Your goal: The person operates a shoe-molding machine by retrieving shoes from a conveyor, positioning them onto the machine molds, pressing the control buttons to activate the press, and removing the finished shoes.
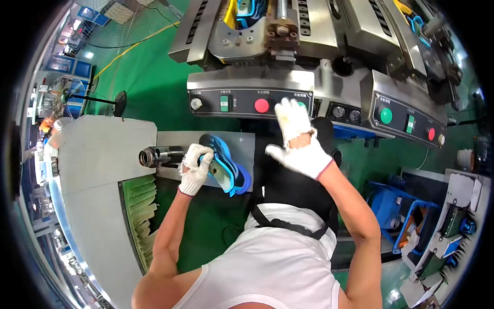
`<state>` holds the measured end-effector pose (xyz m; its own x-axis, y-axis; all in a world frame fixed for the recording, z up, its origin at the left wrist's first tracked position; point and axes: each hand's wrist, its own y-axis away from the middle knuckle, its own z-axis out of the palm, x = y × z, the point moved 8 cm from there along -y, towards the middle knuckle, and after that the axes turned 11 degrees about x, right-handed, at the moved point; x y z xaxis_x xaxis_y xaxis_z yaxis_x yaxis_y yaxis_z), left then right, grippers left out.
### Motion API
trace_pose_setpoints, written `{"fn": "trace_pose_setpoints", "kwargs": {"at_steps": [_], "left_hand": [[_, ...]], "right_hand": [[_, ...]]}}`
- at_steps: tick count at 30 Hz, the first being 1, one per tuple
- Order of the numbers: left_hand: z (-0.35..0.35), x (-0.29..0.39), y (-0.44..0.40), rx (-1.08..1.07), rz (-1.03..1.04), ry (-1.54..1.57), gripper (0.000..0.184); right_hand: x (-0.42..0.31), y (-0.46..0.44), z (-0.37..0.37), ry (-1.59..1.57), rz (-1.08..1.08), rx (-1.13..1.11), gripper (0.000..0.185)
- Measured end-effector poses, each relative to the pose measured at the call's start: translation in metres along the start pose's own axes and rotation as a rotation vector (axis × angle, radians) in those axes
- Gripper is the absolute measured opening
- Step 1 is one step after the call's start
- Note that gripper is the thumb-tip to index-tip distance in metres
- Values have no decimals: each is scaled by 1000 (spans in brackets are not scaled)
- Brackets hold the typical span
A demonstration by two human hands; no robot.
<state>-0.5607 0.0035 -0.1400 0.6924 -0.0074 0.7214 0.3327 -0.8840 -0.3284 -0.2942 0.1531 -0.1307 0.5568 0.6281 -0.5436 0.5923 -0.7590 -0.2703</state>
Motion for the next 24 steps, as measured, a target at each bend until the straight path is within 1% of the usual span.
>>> {"fn": "trace_pose_setpoints", "kwargs": {"at_steps": [2,4,6,7,8,9,10,12,13,14,15,16,18,19,20,21,22,23,24], "left_hand": [[15,44,-6,31,46,61,13],[45,84,-14,2,81,130,11],[83,134,-25,-95,145,135,8],[109,162,-27,-149,183,127,5],[131,193,-29,-204,276,148,5],[152,223,-25,-278,332,195,5],[178,261,-18,-361,403,266,5],[205,326,-3,-443,601,405,6],[219,360,7,-567,603,472,9],[230,395,23,-701,719,522,24],[230,435,35,-732,853,616,33],[229,470,50,-748,976,692,41],[246,517,86,-891,1000,946,59],[241,536,96,-838,1147,981,69],[249,545,109,-920,1248,924,75],[254,545,117,-958,1202,974,73],[259,540,124,-997,1148,1019,71],[266,536,129,-969,1206,961,69],[278,523,134,-1027,1157,917,69]], "right_hand": [[-18,45,-21,-186,-60,-100,111],[-15,98,-15,-336,28,-252,118],[-19,133,-27,-383,223,-301,124],[-15,152,-33,-472,237,-133,125],[-3,171,-28,-539,245,47,125],[10,187,-29,-453,227,259,121],[17,198,-54,-362,235,360,118],[16,250,-87,-262,482,639,113],[11,273,-110,-168,526,746,110],[4,294,-131,-87,555,836,108],[1,319,-143,-188,709,931,102],[8,344,-143,-668,773,1253,96],[21,402,-190,-745,787,1588,89],[11,404,-229,-877,624,1796,80],[29,444,-231,-530,781,1746,73],[33,453,-264,-370,725,1831,69],[54,478,-275,-195,667,1959,67],[99,506,-273,-402,707,2127,63],[109,513,-313,-84,773,2049,65]]}}
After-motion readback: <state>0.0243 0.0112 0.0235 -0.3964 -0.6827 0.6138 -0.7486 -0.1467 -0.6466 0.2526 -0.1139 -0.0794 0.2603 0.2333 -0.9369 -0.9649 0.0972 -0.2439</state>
